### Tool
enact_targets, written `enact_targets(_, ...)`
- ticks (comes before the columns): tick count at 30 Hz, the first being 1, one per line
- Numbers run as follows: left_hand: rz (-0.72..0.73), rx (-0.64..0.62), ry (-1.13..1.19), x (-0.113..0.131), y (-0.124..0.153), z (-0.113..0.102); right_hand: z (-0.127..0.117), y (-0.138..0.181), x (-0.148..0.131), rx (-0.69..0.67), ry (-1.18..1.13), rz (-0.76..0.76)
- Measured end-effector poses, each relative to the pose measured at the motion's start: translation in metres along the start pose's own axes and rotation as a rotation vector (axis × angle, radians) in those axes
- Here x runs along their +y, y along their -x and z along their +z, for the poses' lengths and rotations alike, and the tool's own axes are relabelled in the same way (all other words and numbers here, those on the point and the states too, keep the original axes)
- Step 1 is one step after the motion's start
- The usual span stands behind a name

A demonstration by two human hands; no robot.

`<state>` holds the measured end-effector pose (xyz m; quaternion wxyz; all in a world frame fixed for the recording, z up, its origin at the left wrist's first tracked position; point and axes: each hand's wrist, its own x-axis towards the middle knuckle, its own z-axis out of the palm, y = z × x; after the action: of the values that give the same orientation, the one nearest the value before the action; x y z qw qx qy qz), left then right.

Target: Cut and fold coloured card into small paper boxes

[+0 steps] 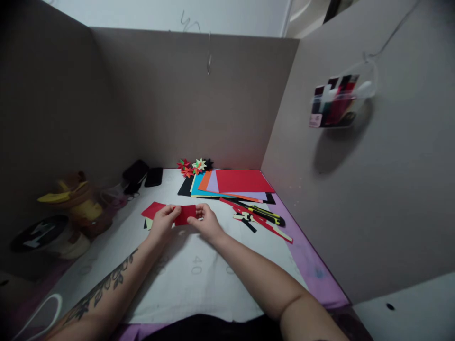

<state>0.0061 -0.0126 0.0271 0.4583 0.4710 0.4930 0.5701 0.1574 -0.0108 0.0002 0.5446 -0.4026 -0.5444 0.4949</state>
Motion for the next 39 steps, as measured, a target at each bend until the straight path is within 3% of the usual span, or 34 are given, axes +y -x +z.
enact_targets(5, -0.057, -0.135, 0.02, -0.001, 0.002, 0.002, 0.0, -0.001, -0.001, 0.008, -0.075, 0.055)
enact_targets(8, -0.091, -0.211, -0.182, 0.0, 0.005, 0.002, -0.005, -0.003, -0.005, 0.097, -0.058, -0.002)
enact_targets(11, -0.052, -0.204, -0.304, 0.0, 0.005, 0.002, -0.006, -0.004, -0.005, 0.115, -0.083, -0.028)
enact_targets(20, -0.044, -0.287, -0.233, -0.008, 0.003, 0.002, 0.007, -0.001, -0.003, 0.116, -0.109, 0.03)
enact_targets(27, -0.021, -0.283, -0.232, 0.003, 0.006, 0.0, -0.005, -0.006, -0.008, 0.182, -0.11, 0.048)
enact_targets(30, -0.038, -0.255, -0.242, 0.002, 0.002, -0.007, -0.03, -0.018, -0.012, 0.248, -0.122, 0.01)
enact_targets(33, -0.081, -0.164, -0.252, -0.003, -0.006, -0.016, -0.075, -0.029, -0.019, 0.483, -0.041, -0.061)
enact_targets(35, -0.12, -0.161, -0.216, -0.007, -0.011, -0.019, -0.11, -0.03, -0.021, 0.473, 0.232, -0.07)
enact_targets(39, -0.094, -0.308, -0.076, -0.009, -0.011, -0.015, -0.167, -0.02, -0.021, 0.305, 1.128, 0.093)
